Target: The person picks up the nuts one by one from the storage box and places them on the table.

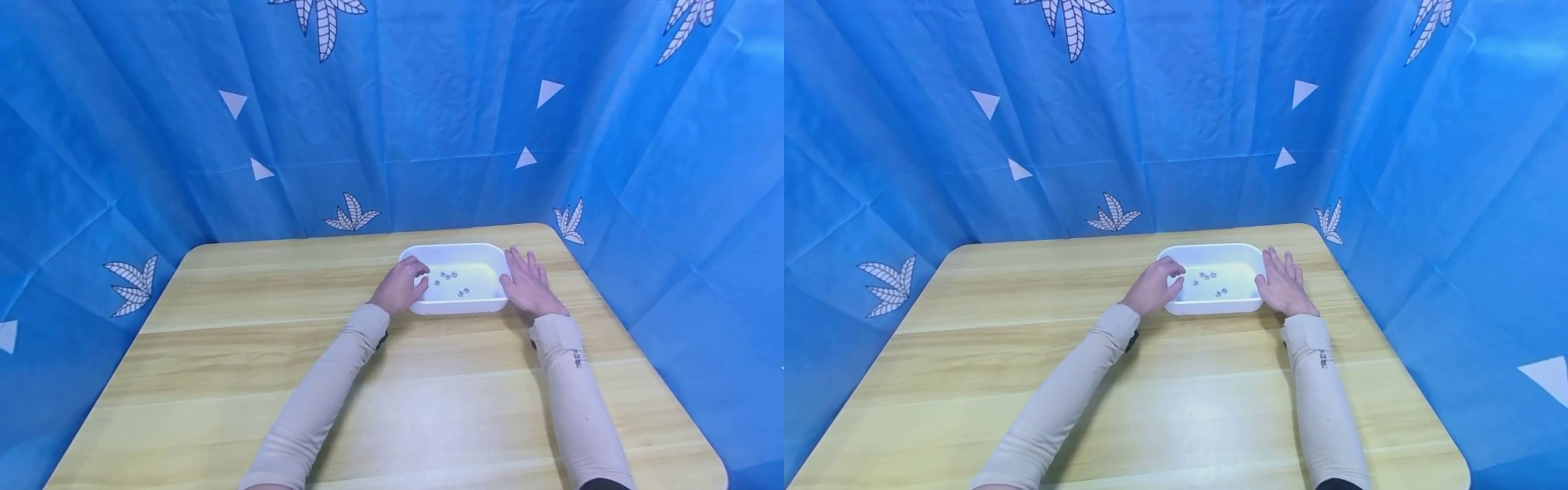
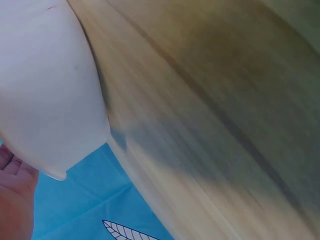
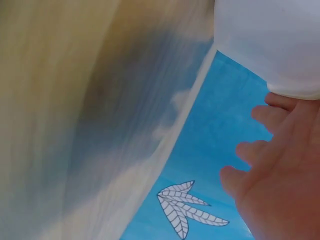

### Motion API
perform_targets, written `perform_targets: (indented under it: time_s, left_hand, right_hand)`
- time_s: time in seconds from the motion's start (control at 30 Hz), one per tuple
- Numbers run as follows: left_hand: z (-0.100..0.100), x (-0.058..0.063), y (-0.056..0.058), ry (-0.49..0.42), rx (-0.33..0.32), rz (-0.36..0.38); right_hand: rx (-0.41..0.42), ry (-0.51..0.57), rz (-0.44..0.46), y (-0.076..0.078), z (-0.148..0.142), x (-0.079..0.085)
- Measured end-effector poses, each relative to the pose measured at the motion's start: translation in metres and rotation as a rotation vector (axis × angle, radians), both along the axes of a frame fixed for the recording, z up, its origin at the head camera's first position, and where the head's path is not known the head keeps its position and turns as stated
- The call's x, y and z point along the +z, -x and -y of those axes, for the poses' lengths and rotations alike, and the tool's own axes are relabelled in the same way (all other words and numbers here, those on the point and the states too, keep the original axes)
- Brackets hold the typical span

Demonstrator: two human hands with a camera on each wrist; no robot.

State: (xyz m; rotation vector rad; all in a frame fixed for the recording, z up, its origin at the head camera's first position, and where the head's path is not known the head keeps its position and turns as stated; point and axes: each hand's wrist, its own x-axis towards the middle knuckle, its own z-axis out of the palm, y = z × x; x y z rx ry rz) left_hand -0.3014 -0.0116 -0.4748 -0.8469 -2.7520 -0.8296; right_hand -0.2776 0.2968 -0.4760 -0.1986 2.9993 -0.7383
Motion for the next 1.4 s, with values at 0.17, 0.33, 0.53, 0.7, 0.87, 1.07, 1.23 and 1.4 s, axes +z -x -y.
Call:
perform_targets:
  time_s: [0.17, 0.33, 0.53, 0.7, 0.87, 1.07, 1.23, 1.4]
  left_hand:
    - [-0.001, 0.004, 0.0, -0.029, -0.005, 0.012]
    - [-0.004, 0.009, 0.003, 0.007, -0.025, 0.019]
    - [-0.01, 0.018, 0.007, 0.06, -0.06, 0.044]
    - [-0.016, 0.02, 0.013, 0.139, -0.065, 0.068]
    - [-0.021, 0.023, 0.019, 0.199, -0.091, 0.087]
    - [-0.028, 0.025, 0.025, 0.237, -0.122, 0.091]
    - [-0.034, 0.024, 0.029, 0.297, -0.131, 0.115]
    - [-0.04, 0.023, 0.03, 0.335, -0.105, 0.157]
  right_hand:
    - [0.007, -0.005, 0.007, 0.0, -0.001, 0.001]
    - [0.005, 0.005, 0.016, 0.0, -0.001, 0.001]
    - [-0.007, 0.004, 0.013, 0.001, -0.001, 0.001]
    - [-0.005, 0.005, 0.007, 0.001, -0.002, 0.001]
    - [0.003, 0.007, 0.004, 0.002, -0.002, -0.001]
    - [0.002, 0.017, 0.009, 0.001, -0.002, 0.0]
    - [-0.001, 0.016, 0.005, 0.0, -0.002, 0.0]
    - [-0.003, 0.016, 0.006, -0.001, -0.002, 0.0]
